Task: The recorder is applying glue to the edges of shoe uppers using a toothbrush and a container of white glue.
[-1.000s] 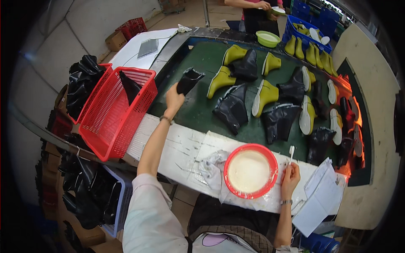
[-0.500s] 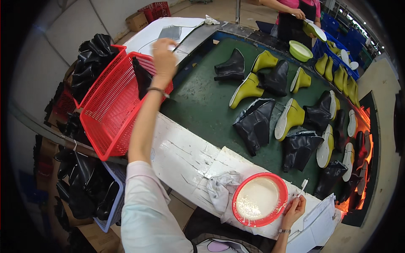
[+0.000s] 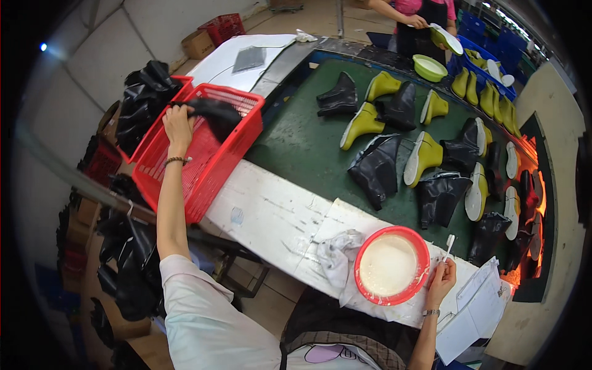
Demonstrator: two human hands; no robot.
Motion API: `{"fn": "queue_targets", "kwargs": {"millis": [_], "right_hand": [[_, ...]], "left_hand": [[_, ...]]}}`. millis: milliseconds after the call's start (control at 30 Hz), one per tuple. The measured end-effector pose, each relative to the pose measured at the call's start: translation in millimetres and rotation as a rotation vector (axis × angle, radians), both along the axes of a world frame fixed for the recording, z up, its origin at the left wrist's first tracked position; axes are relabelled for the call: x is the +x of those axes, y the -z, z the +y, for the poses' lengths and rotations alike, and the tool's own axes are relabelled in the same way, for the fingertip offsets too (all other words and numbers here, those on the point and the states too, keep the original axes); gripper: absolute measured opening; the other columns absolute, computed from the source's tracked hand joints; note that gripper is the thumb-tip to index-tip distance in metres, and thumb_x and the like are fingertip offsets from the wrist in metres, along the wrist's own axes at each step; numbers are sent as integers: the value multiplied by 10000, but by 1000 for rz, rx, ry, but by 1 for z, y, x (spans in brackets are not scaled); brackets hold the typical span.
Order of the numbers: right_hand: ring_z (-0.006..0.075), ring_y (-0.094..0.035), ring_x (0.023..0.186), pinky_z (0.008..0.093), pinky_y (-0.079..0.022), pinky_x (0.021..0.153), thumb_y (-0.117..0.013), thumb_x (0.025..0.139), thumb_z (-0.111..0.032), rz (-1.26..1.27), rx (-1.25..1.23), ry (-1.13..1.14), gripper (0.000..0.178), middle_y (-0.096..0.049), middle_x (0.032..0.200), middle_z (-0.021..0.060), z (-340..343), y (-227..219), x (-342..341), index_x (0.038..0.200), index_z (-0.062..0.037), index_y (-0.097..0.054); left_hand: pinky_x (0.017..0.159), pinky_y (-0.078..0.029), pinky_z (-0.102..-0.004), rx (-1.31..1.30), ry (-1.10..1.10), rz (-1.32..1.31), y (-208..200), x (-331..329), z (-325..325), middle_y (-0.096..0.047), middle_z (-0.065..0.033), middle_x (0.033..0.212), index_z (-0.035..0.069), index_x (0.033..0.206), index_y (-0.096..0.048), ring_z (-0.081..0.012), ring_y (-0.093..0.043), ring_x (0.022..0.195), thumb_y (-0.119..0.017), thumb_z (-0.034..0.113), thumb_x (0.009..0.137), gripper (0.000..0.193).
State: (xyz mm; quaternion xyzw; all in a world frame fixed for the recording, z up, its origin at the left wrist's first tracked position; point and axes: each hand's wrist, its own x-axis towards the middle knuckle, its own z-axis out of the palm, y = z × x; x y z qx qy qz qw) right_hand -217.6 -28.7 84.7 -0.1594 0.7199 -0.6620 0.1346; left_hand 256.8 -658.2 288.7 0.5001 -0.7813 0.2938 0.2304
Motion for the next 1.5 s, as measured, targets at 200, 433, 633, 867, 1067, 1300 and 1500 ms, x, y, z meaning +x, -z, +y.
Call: {"fn": "queue_targets", "kwargs": {"millis": [200,433,633,867,1067,1300,1500], "right_hand": [[-6,-384,512,177,-266,444,-611,1021,-107,48,-22,4,95,-524,702,-76,7,6,-2,1089,-41,-611],[18,-438,613,190,-334,515,-606,1027,-138,104,10,-40,165,-580,761,-45,7,10,-3,1113,-4,-649],[50,-478,606,198,-389,544,-608,1027,-149,-104,-95,-98,237,-601,810,-33,12,-53,3,1188,10,-679],[152,-610,644,286,-480,600,-731,891,-131,651,393,-312,134,-659,840,33,9,-115,40,1006,-78,-775],[248,-665,691,375,-511,627,-758,826,-173,924,601,-425,122,-659,836,43,-7,-117,52,923,-99,-769],[235,-669,709,371,-515,616,-746,856,-182,781,593,-387,126,-664,861,43,7,-125,51,953,-106,-772],[160,-605,660,312,-469,604,-818,809,-142,552,110,-522,158,-677,845,20,-15,-162,60,958,-94,-792]], "left_hand": [[644,-508,-317,14,229,456,-104,8,115,-679,-77,840,29,1030,-717,-200,-627,684,-776,224,887,249],[541,-581,-272,1485,331,1190,-33,-4,233,-705,-5,831,12,1055,-711,-101,-654,604,-691,216,971,221],[949,-507,-466,846,175,-35,96,-39,279,-672,-283,1154,-129,1327,-567,-398,-663,1058,-739,514,895,794],[1026,-447,-483,1008,363,220,115,-128,304,-564,-360,1334,-46,1587,-181,-476,-570,1235,-799,698,705,1309],[871,-537,-505,716,437,313,123,-126,303,-647,-304,1098,82,1578,-276,-458,-658,993,-768,268,686,1036],[729,-559,-286,1401,460,784,25,-122,346,-751,-93,913,-100,1012,-719,-133,-688,804,-766,112,811,296],[768,-565,-281,1896,480,610,-21,-148,401,-751,-85,966,-55,1120,-712,-131,-692,844,-795,121,834,346]]}}
